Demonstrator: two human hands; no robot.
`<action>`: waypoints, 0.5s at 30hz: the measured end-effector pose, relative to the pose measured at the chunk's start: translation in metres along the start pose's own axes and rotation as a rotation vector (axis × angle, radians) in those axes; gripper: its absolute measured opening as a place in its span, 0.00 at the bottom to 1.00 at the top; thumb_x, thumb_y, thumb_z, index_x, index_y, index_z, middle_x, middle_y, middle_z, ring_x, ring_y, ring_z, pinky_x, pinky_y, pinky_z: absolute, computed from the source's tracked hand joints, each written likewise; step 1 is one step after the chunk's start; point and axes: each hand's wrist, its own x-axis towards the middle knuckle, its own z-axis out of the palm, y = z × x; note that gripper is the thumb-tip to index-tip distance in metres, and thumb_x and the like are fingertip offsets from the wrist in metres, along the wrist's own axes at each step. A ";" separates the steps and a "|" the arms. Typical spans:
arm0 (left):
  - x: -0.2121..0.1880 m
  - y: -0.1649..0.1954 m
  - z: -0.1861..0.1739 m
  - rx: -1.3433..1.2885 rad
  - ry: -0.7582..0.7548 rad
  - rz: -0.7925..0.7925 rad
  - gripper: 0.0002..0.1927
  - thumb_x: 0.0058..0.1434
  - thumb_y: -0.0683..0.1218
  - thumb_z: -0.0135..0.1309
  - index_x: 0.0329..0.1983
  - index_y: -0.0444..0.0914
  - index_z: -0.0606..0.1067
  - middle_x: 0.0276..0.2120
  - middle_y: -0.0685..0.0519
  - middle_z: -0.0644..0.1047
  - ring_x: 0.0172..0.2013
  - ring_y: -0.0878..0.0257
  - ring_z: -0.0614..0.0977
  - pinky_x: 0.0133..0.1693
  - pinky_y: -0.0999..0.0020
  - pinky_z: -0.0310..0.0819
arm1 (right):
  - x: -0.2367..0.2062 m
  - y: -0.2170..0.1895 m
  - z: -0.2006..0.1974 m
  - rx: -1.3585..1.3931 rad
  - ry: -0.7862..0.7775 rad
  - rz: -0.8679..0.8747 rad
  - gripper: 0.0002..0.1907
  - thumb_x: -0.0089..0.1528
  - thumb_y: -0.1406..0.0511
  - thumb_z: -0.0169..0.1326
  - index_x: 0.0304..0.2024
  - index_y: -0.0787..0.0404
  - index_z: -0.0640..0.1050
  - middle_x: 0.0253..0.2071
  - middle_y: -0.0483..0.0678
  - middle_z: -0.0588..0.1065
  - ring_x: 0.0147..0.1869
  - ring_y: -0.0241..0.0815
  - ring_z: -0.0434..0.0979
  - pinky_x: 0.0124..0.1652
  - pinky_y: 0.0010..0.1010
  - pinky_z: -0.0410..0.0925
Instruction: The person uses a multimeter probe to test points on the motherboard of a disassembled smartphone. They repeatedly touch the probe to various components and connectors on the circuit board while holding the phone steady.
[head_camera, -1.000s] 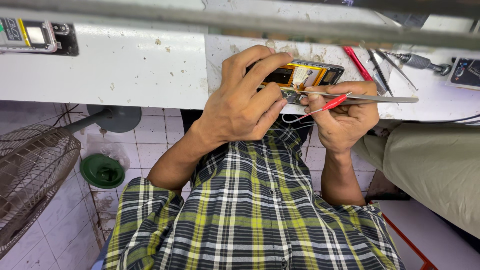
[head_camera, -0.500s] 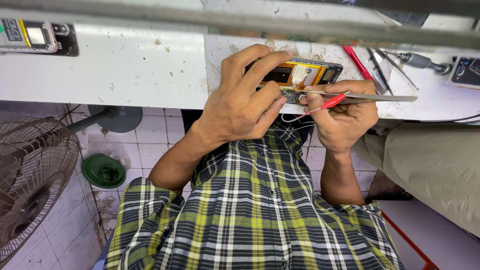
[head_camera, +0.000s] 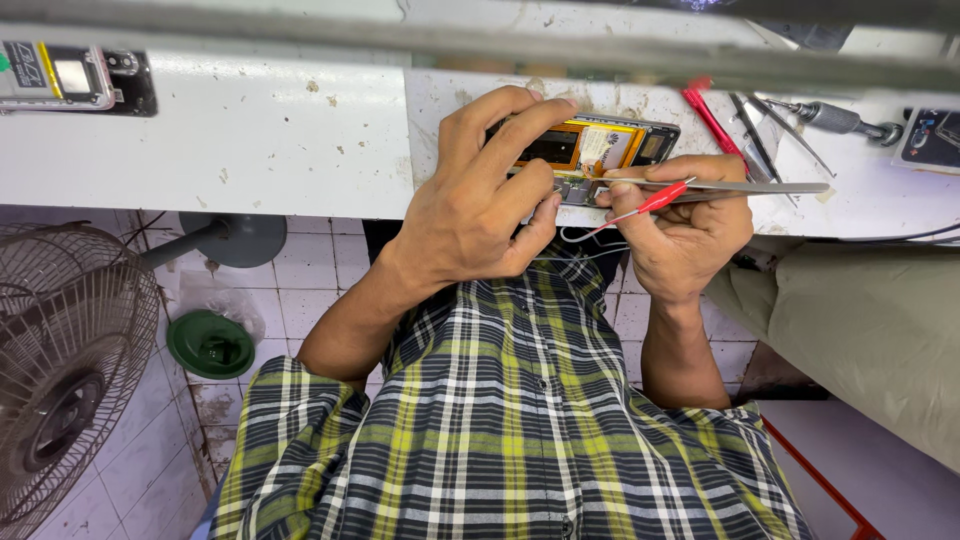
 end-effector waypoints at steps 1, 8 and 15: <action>0.001 -0.001 0.000 0.000 0.000 -0.001 0.11 0.62 0.42 0.64 0.35 0.35 0.73 0.66 0.45 0.70 0.66 0.46 0.69 0.66 0.49 0.63 | 0.001 0.000 0.000 0.000 0.001 0.005 0.14 0.72 0.78 0.58 0.53 0.68 0.66 0.41 0.63 0.79 0.43 0.44 0.85 0.43 0.28 0.80; 0.000 0.000 -0.001 0.058 -0.005 -0.011 0.11 0.60 0.41 0.66 0.35 0.35 0.73 0.65 0.45 0.71 0.63 0.45 0.70 0.63 0.49 0.66 | 0.003 0.000 0.006 0.040 -0.010 -0.003 0.14 0.71 0.79 0.57 0.52 0.68 0.67 0.42 0.63 0.79 0.43 0.43 0.85 0.44 0.29 0.80; 0.002 0.005 -0.003 0.069 -0.039 -0.068 0.10 0.58 0.40 0.69 0.33 0.36 0.76 0.61 0.43 0.72 0.59 0.43 0.71 0.58 0.49 0.67 | 0.002 0.002 0.006 0.004 0.015 0.036 0.14 0.67 0.79 0.59 0.50 0.70 0.69 0.42 0.59 0.81 0.44 0.43 0.85 0.46 0.30 0.80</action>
